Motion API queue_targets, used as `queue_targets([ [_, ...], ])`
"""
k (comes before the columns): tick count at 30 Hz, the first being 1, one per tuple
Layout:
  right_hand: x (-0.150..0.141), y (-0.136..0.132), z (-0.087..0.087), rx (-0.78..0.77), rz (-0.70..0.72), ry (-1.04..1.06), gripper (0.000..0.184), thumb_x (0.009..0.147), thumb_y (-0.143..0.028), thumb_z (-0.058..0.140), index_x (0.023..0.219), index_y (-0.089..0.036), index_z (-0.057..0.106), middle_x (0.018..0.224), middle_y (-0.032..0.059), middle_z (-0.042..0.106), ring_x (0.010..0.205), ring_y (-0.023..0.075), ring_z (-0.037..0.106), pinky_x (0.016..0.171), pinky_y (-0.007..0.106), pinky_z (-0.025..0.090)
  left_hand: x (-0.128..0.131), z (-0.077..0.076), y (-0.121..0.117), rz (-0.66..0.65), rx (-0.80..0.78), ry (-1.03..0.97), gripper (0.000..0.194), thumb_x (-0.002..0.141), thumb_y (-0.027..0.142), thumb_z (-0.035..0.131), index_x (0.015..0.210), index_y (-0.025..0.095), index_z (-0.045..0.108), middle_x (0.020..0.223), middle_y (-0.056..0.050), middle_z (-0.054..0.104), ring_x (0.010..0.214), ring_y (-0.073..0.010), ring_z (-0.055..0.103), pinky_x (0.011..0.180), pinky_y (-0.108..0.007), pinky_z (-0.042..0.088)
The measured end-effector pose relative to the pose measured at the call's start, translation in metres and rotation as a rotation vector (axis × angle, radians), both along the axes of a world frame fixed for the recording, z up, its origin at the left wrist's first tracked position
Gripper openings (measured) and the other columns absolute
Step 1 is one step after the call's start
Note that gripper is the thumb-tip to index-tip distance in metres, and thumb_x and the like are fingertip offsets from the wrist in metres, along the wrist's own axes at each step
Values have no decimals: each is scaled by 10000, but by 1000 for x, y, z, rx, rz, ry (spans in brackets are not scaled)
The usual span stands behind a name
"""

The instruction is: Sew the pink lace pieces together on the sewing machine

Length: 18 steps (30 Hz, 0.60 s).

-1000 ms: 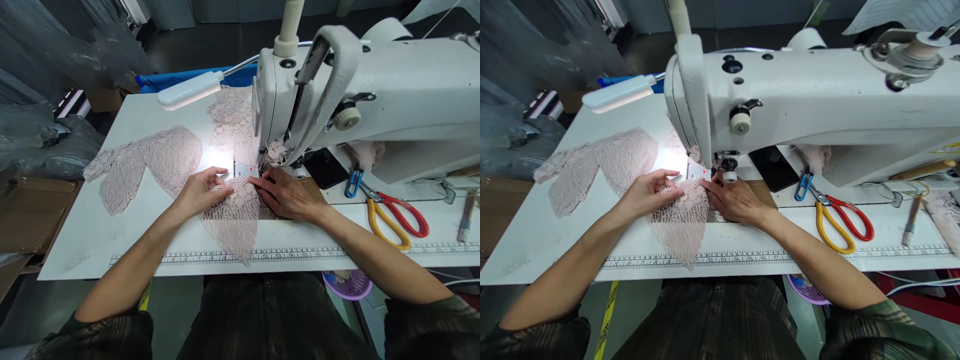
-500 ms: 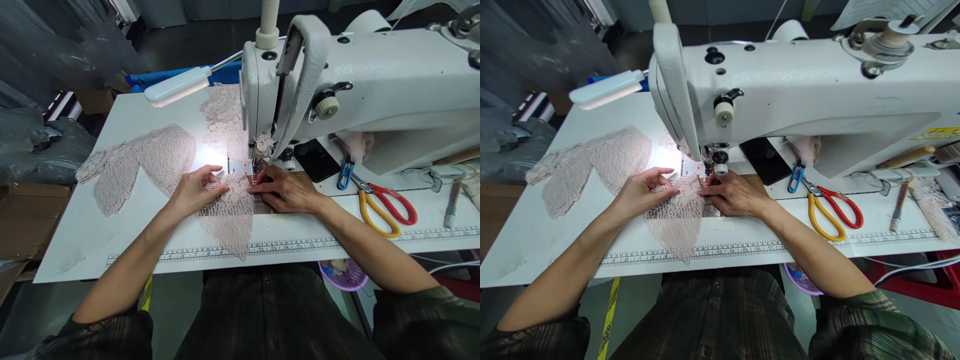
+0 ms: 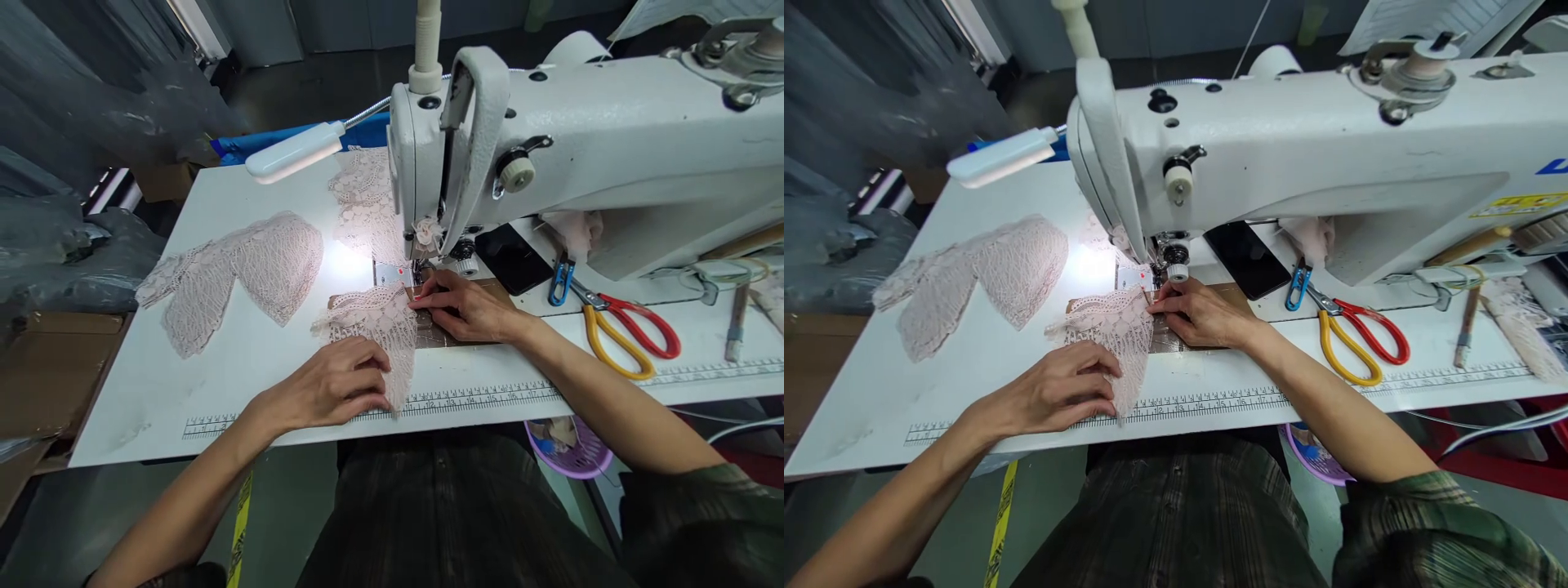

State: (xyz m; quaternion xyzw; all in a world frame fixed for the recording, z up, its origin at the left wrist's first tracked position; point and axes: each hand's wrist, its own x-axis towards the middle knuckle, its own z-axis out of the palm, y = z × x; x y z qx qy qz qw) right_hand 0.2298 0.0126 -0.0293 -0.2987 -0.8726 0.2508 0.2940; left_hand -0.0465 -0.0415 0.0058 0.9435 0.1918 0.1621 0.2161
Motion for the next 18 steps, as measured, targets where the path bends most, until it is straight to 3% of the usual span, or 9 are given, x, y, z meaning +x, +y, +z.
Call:
queue_targets([
  [10,-4,-8,7,62,-34,-59,365,859,-111,495,1108,-212,741,1088,98,640,970,189,614,882,402,539,-3,-10,2,39,37,-223,120,936,199,605,847,150,670,926,-99,690,805,-169,644,710,-303,543],
  [18,-16,-11,11,149,-164,-292,368,939,-231,466,1250,-179,656,1030,129,577,853,209,576,753,400,541,-2,-17,-3,79,141,-172,154,954,165,554,811,138,605,1038,-130,702,858,-190,659,766,-362,560],
])
